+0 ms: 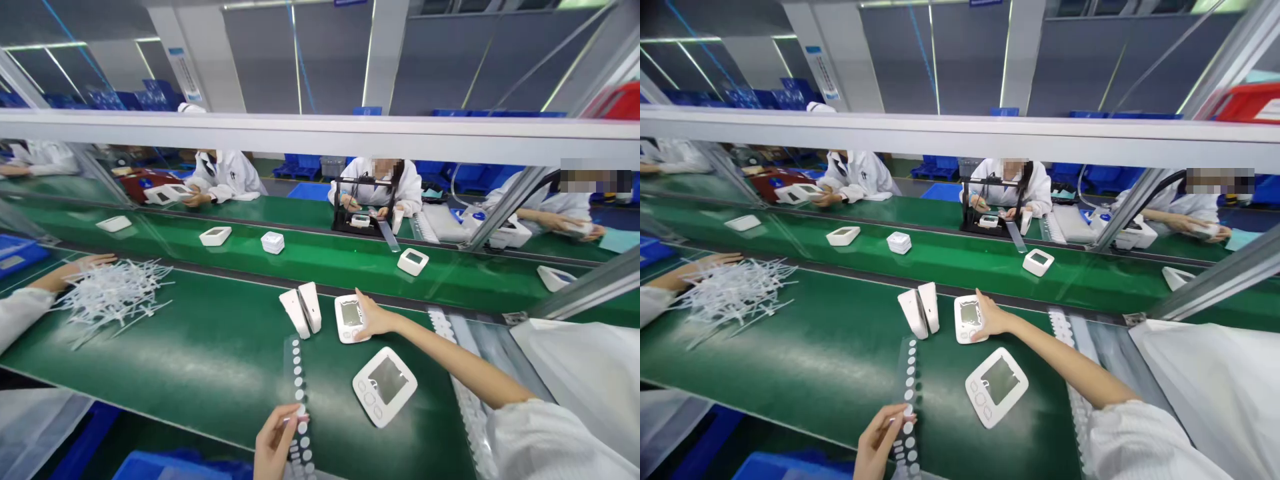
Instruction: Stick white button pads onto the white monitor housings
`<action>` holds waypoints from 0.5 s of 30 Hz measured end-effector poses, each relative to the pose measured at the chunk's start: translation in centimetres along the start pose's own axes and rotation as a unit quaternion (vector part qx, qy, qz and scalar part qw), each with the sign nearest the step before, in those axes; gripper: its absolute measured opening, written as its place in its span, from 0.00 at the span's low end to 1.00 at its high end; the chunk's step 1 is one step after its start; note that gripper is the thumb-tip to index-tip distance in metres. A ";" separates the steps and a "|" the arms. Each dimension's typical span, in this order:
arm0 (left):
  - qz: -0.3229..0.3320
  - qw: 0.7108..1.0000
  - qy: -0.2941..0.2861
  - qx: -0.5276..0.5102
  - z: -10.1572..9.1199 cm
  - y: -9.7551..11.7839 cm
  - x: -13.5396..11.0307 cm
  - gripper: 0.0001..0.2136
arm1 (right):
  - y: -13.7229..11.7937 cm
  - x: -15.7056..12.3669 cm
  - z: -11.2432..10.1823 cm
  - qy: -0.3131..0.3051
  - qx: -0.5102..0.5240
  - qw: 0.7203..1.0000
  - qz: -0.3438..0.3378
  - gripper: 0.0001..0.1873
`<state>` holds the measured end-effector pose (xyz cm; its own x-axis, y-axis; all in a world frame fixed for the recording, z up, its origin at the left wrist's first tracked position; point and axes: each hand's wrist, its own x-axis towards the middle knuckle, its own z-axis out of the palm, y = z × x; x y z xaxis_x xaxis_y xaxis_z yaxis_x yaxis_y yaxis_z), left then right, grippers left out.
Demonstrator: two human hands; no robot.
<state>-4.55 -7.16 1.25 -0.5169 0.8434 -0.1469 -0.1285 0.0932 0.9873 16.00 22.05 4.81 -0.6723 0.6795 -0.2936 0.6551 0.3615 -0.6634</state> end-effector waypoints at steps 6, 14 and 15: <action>0.042 0.998 0.003 0.036 1.0 -1.8 1.4 0.18 | -0.9 -2.2 1.4 0.091 0.058 0.989 -0.104 0.74; 0.025 0.996 -0.033 0.082 0.2 -1.5 1.6 0.17 | -0.8 -1.3 2.0 0.078 0.302 0.950 -0.004 0.61; 0.021 0.995 -0.036 0.088 0.1 -1.4 1.6 0.17 | -0.7 -0.9 1.7 0.062 0.343 0.937 0.023 0.57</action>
<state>-5.07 -5.90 -0.36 -0.4550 0.8840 -0.1076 0.0445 0.1433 0.9887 15.56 20.07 4.35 -0.5749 0.7693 -0.2789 0.2791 -0.1361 -0.9506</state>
